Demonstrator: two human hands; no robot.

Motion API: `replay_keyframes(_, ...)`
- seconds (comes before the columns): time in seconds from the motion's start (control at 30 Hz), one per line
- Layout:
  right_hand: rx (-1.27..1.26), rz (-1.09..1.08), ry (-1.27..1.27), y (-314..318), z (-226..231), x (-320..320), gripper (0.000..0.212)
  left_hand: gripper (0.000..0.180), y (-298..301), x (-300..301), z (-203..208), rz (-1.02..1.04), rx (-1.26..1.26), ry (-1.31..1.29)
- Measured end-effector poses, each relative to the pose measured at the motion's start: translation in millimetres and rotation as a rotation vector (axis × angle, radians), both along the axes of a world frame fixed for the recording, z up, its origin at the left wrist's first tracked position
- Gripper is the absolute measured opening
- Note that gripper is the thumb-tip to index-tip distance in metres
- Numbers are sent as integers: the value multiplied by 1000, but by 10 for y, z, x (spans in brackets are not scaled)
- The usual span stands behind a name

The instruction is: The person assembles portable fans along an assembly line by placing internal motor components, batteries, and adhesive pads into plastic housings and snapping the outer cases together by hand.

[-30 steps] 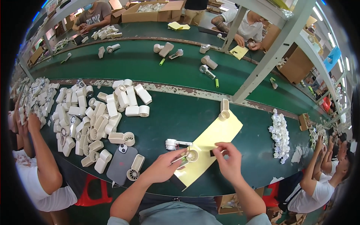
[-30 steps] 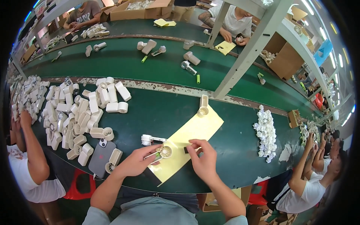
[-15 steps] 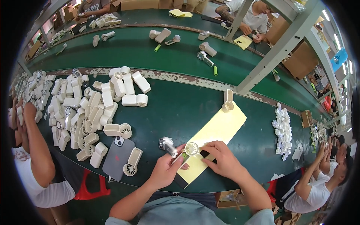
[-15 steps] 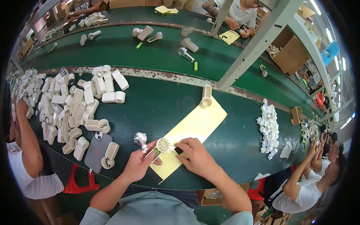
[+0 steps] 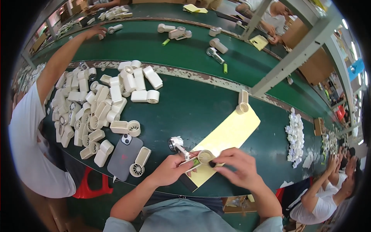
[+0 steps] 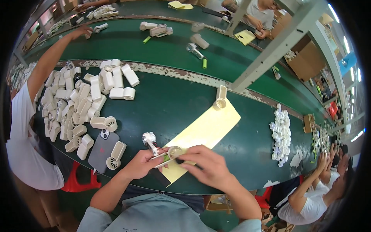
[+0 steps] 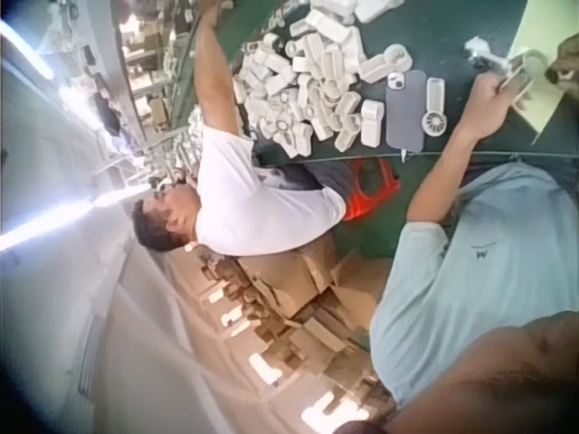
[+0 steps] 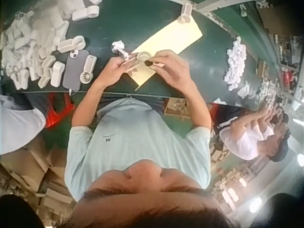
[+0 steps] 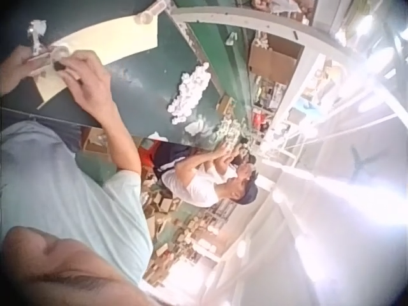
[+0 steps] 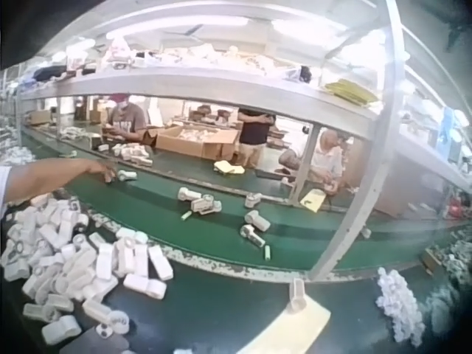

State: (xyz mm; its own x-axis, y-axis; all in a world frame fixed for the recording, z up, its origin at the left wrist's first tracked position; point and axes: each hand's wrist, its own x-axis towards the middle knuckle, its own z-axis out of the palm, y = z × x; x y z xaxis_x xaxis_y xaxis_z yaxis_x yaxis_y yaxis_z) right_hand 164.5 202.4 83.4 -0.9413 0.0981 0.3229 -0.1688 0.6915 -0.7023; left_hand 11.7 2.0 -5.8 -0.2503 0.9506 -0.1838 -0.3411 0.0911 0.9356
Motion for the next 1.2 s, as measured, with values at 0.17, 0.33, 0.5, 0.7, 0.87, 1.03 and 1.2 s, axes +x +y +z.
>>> replay_keyframes(0.17, 29, 204, 24, -177, -76, -276, 26, 37, -35, -39, -115, -86, 17, -55)
replay_keyframes(0.33, 2, 228, -24, -138, -91, -253, 26, 30, -36, -55, -33, -141, -59, 28)
replay_keyframes(0.5, -111, 186, -102, -184, -20, -245, 26, 34, -68, -54, -93, -155, -68, 80)
replay_keyframes(0.7, 13, 241, -46, -242, -114, -328, 25, 29, -97, -75, -192, -158, 12, 60)
replay_keyframes(0.87, 9, 254, -109, -227, -133, -304, 22, 29, -126, -125, -271, -271, 59, -98)
replay_keyframes(1.03, 89, 247, -74, -224, -154, -326, 18, 25, -106, -111, -217, -276, 45, -56)
replay_keyframes(1.2, 74, 302, -117, -197, -135, -355, 16, 29, -109, -90, -149, -252, -2, -46)
